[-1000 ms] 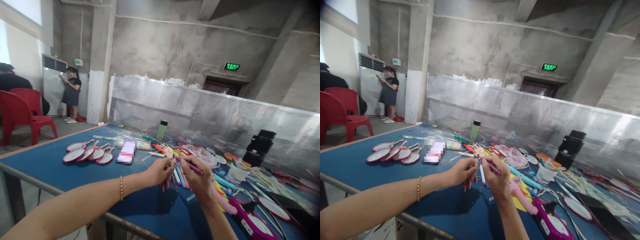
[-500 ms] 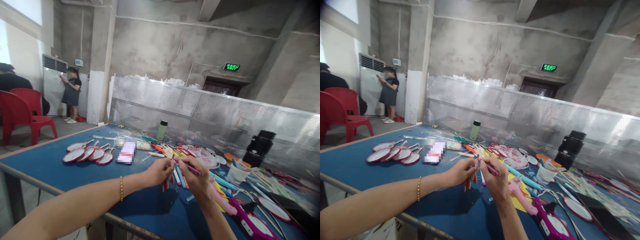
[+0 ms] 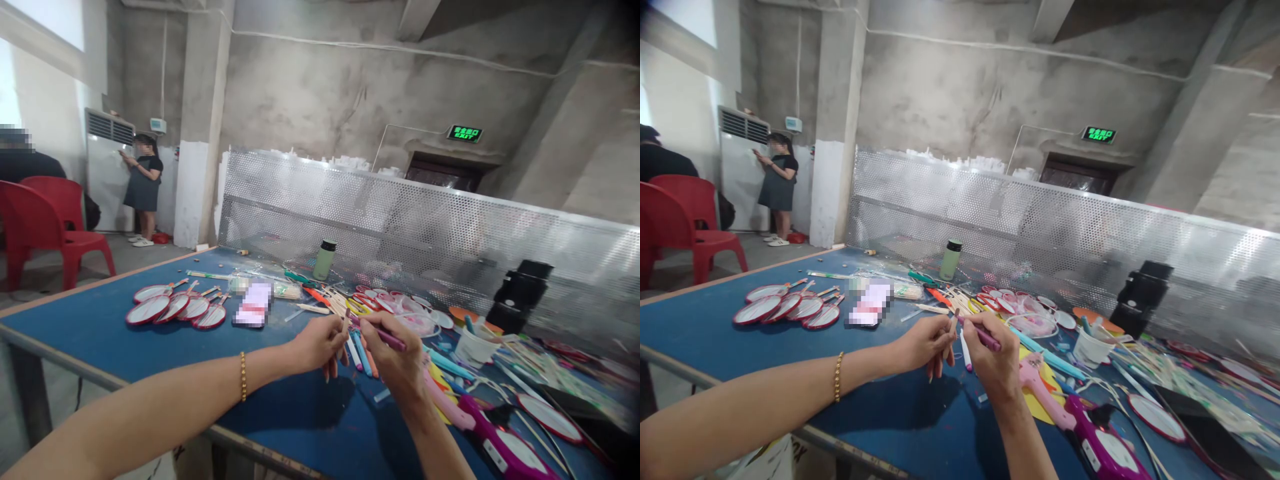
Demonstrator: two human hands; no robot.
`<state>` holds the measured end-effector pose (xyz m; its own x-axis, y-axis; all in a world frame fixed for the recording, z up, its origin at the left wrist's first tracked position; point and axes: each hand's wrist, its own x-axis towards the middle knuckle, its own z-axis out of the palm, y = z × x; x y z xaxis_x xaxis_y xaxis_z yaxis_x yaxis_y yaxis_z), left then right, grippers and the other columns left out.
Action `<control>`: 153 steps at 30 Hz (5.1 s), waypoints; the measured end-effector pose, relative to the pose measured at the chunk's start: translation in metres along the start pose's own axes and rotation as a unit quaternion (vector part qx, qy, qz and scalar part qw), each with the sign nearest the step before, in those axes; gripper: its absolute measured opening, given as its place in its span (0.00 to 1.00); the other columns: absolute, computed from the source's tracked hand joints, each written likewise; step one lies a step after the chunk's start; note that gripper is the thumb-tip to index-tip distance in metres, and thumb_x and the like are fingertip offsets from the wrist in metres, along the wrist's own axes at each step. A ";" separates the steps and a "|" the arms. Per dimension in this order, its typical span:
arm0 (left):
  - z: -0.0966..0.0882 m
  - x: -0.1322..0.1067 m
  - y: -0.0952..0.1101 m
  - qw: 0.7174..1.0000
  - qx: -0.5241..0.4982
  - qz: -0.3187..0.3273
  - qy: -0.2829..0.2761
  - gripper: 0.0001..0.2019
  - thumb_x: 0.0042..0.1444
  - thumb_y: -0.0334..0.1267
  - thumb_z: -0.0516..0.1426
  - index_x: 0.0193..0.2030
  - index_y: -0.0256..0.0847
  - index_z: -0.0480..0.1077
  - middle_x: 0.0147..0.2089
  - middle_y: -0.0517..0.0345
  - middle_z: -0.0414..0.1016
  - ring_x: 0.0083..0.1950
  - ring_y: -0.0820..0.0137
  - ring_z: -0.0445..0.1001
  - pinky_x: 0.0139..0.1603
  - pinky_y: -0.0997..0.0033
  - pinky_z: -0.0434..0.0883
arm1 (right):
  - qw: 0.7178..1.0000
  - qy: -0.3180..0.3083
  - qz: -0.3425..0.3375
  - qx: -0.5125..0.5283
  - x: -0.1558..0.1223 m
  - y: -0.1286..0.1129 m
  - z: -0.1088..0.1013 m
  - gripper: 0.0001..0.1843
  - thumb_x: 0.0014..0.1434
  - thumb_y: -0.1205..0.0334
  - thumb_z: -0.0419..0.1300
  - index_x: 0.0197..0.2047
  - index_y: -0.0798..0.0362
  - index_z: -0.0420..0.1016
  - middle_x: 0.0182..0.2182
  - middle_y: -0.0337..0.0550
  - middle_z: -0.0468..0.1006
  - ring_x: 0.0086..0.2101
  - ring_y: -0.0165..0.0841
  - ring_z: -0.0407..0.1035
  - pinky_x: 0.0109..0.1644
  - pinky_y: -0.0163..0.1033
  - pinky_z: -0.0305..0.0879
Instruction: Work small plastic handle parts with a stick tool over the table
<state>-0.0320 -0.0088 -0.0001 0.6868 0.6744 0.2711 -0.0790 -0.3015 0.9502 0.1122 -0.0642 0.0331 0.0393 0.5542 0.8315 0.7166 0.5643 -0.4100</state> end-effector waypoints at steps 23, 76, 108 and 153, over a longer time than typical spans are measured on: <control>0.000 0.001 -0.003 1.000 -0.004 -0.001 0.000 0.14 0.62 0.50 0.49 0.36 0.41 0.56 0.25 0.62 0.70 0.14 0.77 0.67 0.12 0.79 0.65 | 1.000 0.000 0.005 -0.004 -0.001 0.001 0.001 0.09 0.57 0.61 0.59 0.27 0.52 0.75 0.20 0.37 0.74 0.22 0.29 0.65 0.27 0.33 0.62; 0.002 -0.001 -0.005 1.000 0.002 -0.005 0.005 0.12 0.63 0.48 0.48 0.36 0.41 0.55 0.25 0.62 0.70 0.14 0.76 0.67 0.11 0.78 0.65 | 1.000 0.008 0.010 0.007 -0.002 0.005 0.003 0.08 0.58 0.61 0.59 0.28 0.53 0.76 0.21 0.38 0.74 0.23 0.29 0.67 0.29 0.33 0.63; 0.000 0.001 -0.011 1.000 0.006 0.006 -0.002 0.15 0.63 0.51 0.48 0.39 0.41 0.55 0.26 0.61 0.71 0.15 0.77 0.67 0.13 0.79 0.65 | 1.000 -0.001 0.015 0.010 0.000 0.003 0.002 0.08 0.58 0.60 0.59 0.31 0.52 0.77 0.22 0.39 0.75 0.24 0.30 0.69 0.27 0.34 0.64; 0.000 0.001 -0.013 1.000 0.010 0.005 -0.013 0.12 0.63 0.48 0.49 0.39 0.40 0.56 0.27 0.60 0.72 0.15 0.77 0.67 0.13 0.80 0.65 | 1.000 0.021 0.014 -0.004 0.000 0.004 0.003 0.09 0.58 0.58 0.59 0.30 0.52 0.77 0.22 0.39 0.76 0.24 0.31 0.69 0.27 0.34 0.63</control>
<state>-0.0302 -0.0037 -0.0121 0.7040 0.6540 0.2768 -0.0714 -0.3226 0.9438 0.1127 -0.0601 0.0306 0.0887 0.5441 0.8343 0.7209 0.5430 -0.4307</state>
